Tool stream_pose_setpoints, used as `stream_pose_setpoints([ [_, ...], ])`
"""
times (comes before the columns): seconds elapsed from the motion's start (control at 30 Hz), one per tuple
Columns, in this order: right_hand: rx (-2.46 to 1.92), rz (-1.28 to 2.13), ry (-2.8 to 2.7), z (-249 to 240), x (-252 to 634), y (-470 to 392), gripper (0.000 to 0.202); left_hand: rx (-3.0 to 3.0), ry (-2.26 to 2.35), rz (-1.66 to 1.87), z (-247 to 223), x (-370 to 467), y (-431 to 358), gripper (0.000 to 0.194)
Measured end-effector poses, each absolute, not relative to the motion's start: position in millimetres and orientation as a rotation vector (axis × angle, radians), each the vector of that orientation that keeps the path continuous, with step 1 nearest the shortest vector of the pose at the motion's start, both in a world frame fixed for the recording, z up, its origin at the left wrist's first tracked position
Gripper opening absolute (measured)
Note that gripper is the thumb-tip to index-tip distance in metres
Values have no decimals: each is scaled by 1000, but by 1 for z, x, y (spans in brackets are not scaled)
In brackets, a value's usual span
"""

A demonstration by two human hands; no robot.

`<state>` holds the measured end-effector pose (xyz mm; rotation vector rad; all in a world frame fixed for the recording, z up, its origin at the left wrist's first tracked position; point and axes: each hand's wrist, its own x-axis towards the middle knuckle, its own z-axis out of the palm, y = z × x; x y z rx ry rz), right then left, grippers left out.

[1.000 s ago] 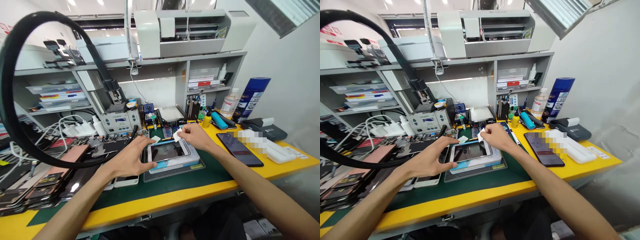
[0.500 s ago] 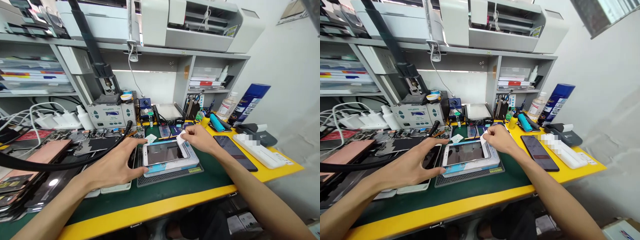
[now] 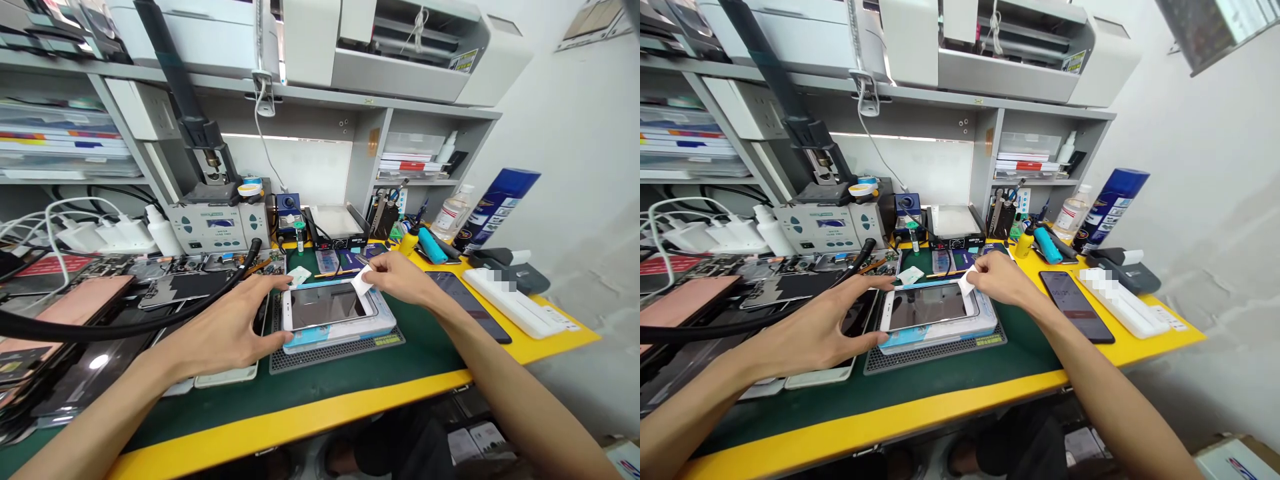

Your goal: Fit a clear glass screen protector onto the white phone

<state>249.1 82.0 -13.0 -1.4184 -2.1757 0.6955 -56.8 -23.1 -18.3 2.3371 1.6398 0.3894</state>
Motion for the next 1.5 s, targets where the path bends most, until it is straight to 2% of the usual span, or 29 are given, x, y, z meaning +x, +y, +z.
stream_pose_setpoints([
  [0.47,-1443,776,-2159,-15,253,86,27,2374,1619,452,-20,-60,-22,77],
  [1.5,-1547,784,-2235,-3,213,62,40,2382,1500,509,-13,-56,-28,79],
])
